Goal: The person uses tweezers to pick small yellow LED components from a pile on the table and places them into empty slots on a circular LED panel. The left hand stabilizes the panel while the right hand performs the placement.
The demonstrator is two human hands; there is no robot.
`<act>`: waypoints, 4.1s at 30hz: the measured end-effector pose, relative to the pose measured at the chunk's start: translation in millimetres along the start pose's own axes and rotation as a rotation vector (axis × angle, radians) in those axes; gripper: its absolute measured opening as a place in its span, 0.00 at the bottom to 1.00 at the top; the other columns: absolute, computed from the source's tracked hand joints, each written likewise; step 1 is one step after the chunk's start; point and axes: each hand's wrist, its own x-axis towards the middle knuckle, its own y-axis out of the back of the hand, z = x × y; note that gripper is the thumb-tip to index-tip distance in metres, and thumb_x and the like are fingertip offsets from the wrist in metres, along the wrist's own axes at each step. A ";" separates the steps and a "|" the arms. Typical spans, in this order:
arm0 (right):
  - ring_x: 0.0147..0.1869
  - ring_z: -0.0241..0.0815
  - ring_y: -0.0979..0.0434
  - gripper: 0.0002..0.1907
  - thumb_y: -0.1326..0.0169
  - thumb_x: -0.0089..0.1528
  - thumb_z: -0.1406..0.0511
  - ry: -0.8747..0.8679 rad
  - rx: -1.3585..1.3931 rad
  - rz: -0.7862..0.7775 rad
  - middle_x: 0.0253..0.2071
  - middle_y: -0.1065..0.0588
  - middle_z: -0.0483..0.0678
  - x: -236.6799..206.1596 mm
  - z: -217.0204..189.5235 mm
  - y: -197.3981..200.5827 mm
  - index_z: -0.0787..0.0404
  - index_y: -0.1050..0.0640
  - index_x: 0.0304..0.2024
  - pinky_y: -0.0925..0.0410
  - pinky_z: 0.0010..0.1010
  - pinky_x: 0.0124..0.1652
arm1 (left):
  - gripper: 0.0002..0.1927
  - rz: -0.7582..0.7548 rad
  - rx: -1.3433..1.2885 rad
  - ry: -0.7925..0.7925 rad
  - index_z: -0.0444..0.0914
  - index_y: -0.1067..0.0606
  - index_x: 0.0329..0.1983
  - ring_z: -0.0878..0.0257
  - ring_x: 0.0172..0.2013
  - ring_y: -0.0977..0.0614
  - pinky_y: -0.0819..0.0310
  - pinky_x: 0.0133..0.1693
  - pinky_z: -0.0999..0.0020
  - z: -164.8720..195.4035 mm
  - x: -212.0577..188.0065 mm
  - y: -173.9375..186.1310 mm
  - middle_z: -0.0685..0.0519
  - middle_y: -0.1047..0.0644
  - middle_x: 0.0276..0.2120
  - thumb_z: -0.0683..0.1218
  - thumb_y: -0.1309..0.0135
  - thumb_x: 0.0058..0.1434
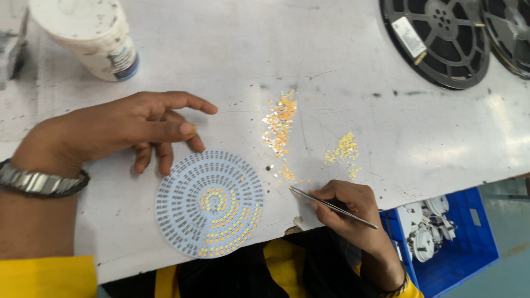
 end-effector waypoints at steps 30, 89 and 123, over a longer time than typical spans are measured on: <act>0.24 0.29 0.29 0.06 0.37 0.55 0.69 0.063 0.135 -0.121 0.25 0.23 0.42 18.4 5.5 -4.9 0.65 0.18 0.34 0.38 0.22 0.24 | 0.40 0.003 -0.026 -0.031 0.48 0.32 0.66 0.65 0.16 0.18 0.29 0.11 0.74 4.7 -3.9 -3.0 0.47 0.16 0.39 0.63 0.45 0.49; 0.24 0.38 0.24 0.05 0.36 0.55 0.69 0.215 0.132 -0.291 0.24 0.23 0.46 25.2 -16.2 -13.1 0.63 0.21 0.30 0.34 0.26 0.25 | 0.42 -0.006 0.027 -0.033 0.49 0.32 0.66 0.64 0.16 0.17 0.28 0.11 0.73 7.5 -0.5 -7.5 0.49 0.15 0.39 0.65 0.44 0.47; 0.23 0.32 0.29 0.08 0.35 0.52 0.68 0.120 -0.020 -0.013 0.23 0.25 0.45 0.8 14.0 8.0 0.65 0.19 0.32 0.39 0.23 0.24 | 0.41 -0.027 -0.006 -0.011 0.50 0.33 0.67 0.65 0.17 0.17 0.27 0.11 0.73 -0.5 4.7 -2.0 0.46 0.15 0.42 0.65 0.44 0.48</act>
